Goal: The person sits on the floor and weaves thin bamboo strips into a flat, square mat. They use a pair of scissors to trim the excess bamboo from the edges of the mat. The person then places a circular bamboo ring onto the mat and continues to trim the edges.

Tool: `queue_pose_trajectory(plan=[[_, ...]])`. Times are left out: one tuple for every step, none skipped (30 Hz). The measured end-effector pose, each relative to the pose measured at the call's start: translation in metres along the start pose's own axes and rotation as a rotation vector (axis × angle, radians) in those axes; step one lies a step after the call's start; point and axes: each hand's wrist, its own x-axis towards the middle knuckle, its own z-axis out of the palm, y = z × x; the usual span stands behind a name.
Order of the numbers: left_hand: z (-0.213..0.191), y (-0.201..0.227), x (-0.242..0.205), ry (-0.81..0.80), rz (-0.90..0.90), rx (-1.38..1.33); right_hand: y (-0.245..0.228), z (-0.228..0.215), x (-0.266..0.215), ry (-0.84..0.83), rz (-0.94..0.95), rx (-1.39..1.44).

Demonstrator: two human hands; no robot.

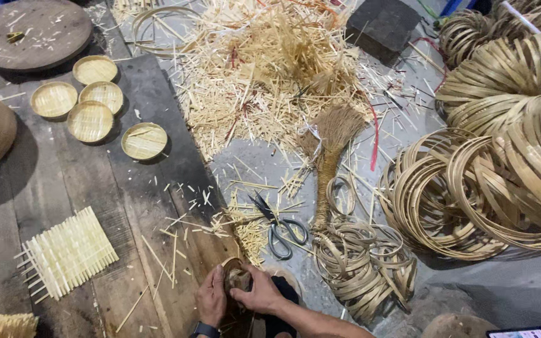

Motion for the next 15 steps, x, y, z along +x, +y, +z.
queue_pose_trajectory(plan=[[-0.001,-0.002,0.0,-0.013,0.007,0.0,-0.001,-0.001,0.0,-0.011,0.029,0.003],[-0.002,-0.002,0.002,-0.026,0.017,-0.001,-0.003,-0.003,0.001,-0.019,0.057,0.006],[-0.003,0.0,0.003,-0.04,0.027,-0.001,-0.004,-0.004,0.001,-0.015,0.04,0.008],[-0.003,0.004,0.003,-0.04,0.023,-0.005,-0.005,-0.005,0.001,-0.011,0.022,0.01],[-0.003,0.009,0.003,-0.041,0.02,-0.009,-0.006,-0.006,0.002,-0.007,0.004,0.012],[-0.004,0.013,-0.001,-0.036,0.011,-0.012,-0.004,-0.006,0.002,-0.02,0.018,0.048],[-0.003,0.015,-0.002,-0.035,0.028,0.026,-0.002,-0.006,0.003,-0.033,0.032,0.084],[-0.004,0.015,-0.001,-0.034,0.043,0.065,0.001,-0.005,0.005,-0.047,0.048,0.121],[-0.005,0.012,-0.001,-0.034,0.058,0.105,0.006,-0.002,0.005,-0.045,0.03,0.117],[-0.006,0.007,0.0,-0.029,0.017,0.128,0.011,-0.003,0.006,-0.038,0.012,0.113],[-0.006,-0.001,0.002,-0.025,-0.021,0.144,0.016,-0.003,0.005,-0.03,-0.007,0.109],[-0.007,-0.012,0.009,-0.02,-0.073,0.165,0.022,-0.002,0.006,-0.033,-0.033,0.133],[-0.009,-0.026,0.017,-0.012,-0.133,0.191,0.027,-0.002,0.007,-0.036,-0.06,0.157],[-0.014,-0.039,0.028,-0.006,-0.208,0.219,0.03,-0.002,0.007,-0.04,-0.089,0.182],[-0.021,-0.051,0.037,0.0,-0.295,0.248,0.034,-0.006,0.006,-0.062,-0.072,0.271]])
